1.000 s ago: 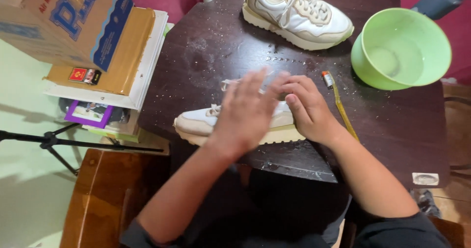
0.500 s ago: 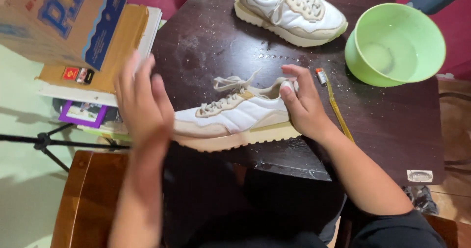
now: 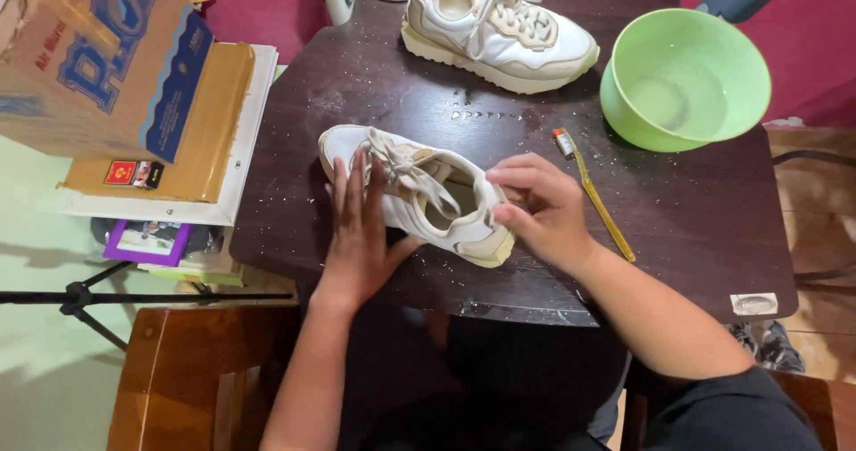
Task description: Cleaning a white sneaker using a toothbrush and water at a repair bench.
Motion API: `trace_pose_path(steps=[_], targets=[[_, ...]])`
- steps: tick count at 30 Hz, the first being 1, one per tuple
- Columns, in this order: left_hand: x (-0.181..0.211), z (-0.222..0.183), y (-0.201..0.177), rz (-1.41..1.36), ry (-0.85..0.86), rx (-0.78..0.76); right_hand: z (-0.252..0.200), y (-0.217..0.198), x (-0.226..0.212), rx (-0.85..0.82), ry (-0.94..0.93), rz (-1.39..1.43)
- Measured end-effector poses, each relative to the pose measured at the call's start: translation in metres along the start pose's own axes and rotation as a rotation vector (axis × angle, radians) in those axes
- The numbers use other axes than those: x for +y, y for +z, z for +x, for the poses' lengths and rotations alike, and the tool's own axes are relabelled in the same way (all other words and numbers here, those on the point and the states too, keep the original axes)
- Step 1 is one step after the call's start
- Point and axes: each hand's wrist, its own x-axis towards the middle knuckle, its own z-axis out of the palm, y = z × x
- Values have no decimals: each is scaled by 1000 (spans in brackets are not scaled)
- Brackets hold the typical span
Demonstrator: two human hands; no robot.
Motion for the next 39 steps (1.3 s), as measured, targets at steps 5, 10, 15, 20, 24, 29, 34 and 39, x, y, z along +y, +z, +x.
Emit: trace_pose_path(steps=[5,10,15,20,24,29,34,39], targets=[[68,-23,15,-376,100,342,0,10,-1,-6,-216,-172],[57,-25,52,-193,90,495,-23,46,-2,-109,-373,-255],[42,-28,57,-349,155,447,-5,68,-22,-179,-300,-182],[43,-23,56,-270,198,515,4,71,-22,-146,-224,-203],[40,-28,53,-375,224,516,14,72,-12,-95,-265,-306],[37,-30,43,-597,193,381,70,80,15,67,-284,-413],[49,-28,39,-643,48,462,41,70,1,107,-150,-238],[86,-28,64,-229,303,773,5,60,25,92,171,141]])
